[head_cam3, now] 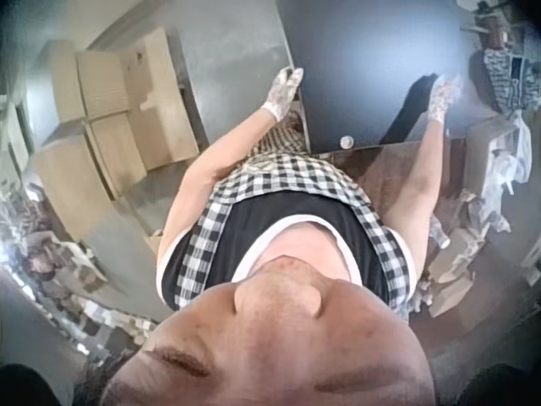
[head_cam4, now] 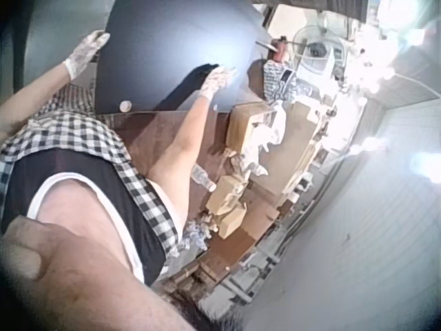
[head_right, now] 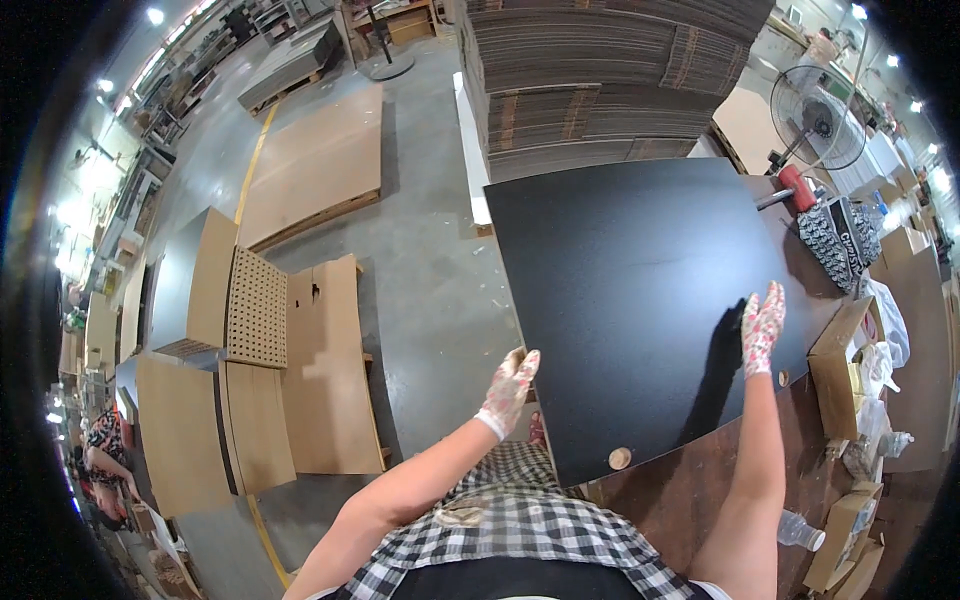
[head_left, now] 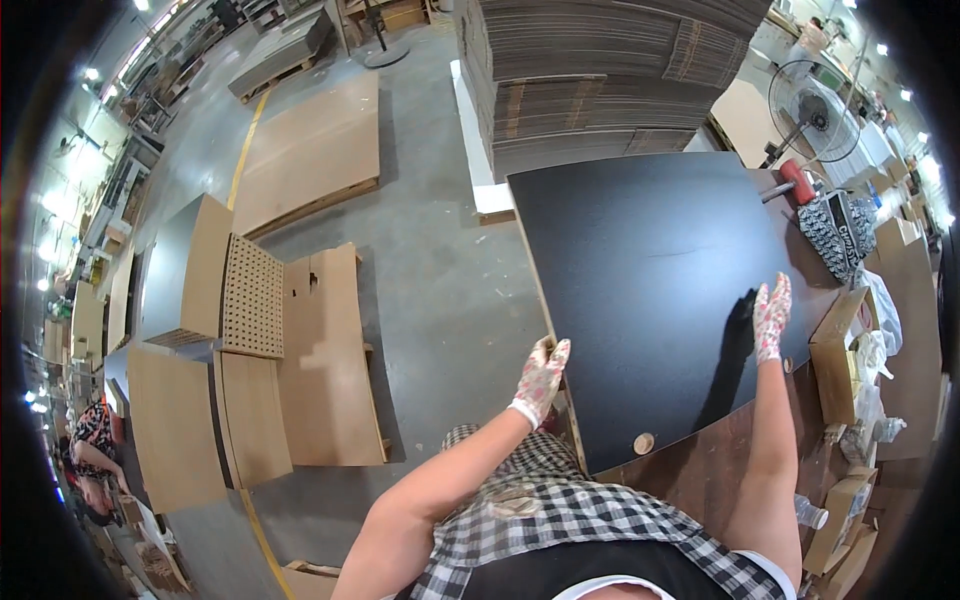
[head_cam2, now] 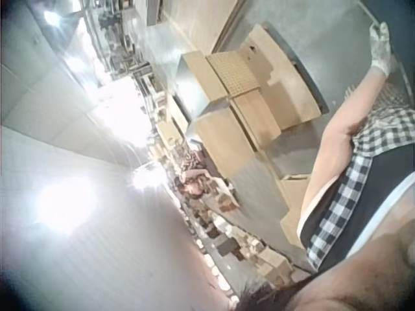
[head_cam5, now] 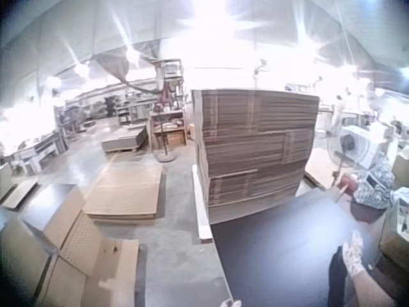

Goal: The person wipes down a black furniture panel with a cloth, applies a cleaning liquid from a bottle, and then uses a small tool to apply putty to holes in the wood panel.

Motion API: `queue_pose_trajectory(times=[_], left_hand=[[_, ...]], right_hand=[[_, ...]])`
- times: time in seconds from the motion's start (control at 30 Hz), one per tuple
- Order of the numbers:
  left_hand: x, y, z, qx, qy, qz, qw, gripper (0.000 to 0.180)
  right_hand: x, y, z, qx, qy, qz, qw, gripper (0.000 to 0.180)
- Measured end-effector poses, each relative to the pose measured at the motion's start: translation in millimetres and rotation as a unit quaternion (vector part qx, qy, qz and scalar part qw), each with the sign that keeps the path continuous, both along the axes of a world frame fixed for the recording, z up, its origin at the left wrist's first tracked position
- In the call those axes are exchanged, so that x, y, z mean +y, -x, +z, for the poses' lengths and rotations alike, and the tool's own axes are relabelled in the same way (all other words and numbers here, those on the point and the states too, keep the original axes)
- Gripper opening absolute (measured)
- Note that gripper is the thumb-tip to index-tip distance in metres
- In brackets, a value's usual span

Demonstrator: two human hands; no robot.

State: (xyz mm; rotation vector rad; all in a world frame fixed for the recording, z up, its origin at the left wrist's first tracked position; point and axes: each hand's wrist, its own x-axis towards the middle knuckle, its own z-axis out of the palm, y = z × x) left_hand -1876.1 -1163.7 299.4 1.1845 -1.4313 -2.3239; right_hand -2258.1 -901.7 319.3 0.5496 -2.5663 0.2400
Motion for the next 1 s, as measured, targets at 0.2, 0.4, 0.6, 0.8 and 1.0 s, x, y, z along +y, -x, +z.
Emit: queue_pose_trajectory(times=[0.2, 0.4, 0.6, 0.8, 1.0], left_hand=[[1.8, -19.3, 10.7, 0.055, 0.104, 0.061, 0.991, 0.056], [11.0, -8.9, 1.9, 0.061, 0.109, 0.075, 0.989, 0.058], [8.4, -4.3, 21.1, -0.015, 0.132, 0.019, 0.991, 0.056], [5.3, -10.2, 17.7, -0.031, 0.177, 0.023, 0.983, 0.055], [6.1, -6.4, 9.5, -0.009, 0.199, 0.020, 0.980, 0.056]], right_hand=[[22.1, 50.1, -17.2, -0.117, -0.130, -0.132, 0.976, 0.050], [40.5, 76.9, -22.8, -0.108, -0.140, -0.121, 0.977, 0.051], [19.7, 36.2, -39.9, 0.031, -0.412, -0.040, 0.910, 0.041], [-104.0, -119.0, -10.7, -0.118, -0.217, 0.010, 0.969, 0.058], [-127.1, -156.2, -4.7, -0.120, -0.204, 0.069, 0.969, 0.059]])
